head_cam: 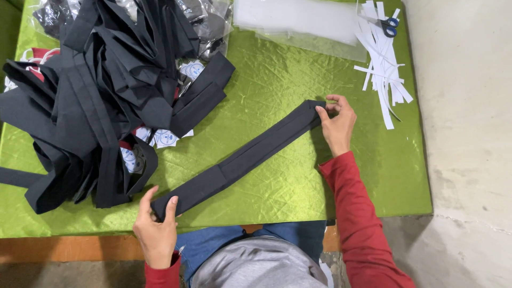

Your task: The person folds a black necktie on a green table, places a small label on it, and slides it into a clear plastic sleeve. The person then picks up another tie and begins folding it in the same manner.

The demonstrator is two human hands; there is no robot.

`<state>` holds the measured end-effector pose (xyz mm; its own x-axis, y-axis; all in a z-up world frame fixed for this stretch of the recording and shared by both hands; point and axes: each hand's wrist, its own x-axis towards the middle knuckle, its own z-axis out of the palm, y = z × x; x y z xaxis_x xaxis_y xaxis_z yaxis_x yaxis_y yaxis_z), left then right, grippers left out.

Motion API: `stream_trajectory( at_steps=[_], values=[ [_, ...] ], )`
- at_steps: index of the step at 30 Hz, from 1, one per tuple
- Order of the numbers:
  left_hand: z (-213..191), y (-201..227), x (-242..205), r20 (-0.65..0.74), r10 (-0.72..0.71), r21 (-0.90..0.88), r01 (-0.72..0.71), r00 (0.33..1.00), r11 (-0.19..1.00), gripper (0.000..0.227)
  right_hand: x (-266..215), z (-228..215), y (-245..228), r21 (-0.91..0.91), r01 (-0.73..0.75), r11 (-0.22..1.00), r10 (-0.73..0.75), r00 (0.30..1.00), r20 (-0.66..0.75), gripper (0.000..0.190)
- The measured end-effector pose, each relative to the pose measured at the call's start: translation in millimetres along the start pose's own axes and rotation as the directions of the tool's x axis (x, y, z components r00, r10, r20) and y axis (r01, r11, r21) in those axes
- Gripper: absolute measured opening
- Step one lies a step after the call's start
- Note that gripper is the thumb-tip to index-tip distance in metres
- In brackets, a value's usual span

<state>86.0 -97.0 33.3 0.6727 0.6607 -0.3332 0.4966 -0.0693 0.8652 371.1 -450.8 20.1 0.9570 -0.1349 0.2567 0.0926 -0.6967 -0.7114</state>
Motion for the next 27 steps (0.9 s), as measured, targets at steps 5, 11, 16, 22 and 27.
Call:
stream_trajectory(
  at_steps=[5, 11, 16, 22, 27],
  values=[
    [10, 3, -8, -0.09, 0.731, 0.808, -0.379, 0.677, 0.451, 0.066, -18, -4, -3, -0.133, 0.255, 0.958, -0.253, 0.967, 0.027, 0.026],
    [65, -3, -7, 0.277, 0.793, 0.598, -0.743, 0.543, 0.3, 0.058, -74, 10, -37, -0.149, 0.484, 0.862, -0.448, 0.866, 0.224, 0.026],
    [81, -11, 5, 0.273, 0.793, 0.498, -0.785, 0.545, 0.369, 0.046, -92, 16, -35, -0.102, 0.542, 0.834, -0.508, 0.827, 0.241, 0.02],
    [47, -11, 6, 0.052, 0.803, 0.164, -0.798, 0.594, 0.58, 0.037, -94, 20, -33, -0.136, 0.555, 0.82, -0.521, 0.824, 0.222, 0.016],
    [-16, -7, -18, -0.495, 0.469, 0.122, -0.476, 0.731, 0.871, 0.035, -92, 16, -34, -0.13, 0.561, 0.817, -0.524, 0.818, 0.238, 0.017]
  ],
)
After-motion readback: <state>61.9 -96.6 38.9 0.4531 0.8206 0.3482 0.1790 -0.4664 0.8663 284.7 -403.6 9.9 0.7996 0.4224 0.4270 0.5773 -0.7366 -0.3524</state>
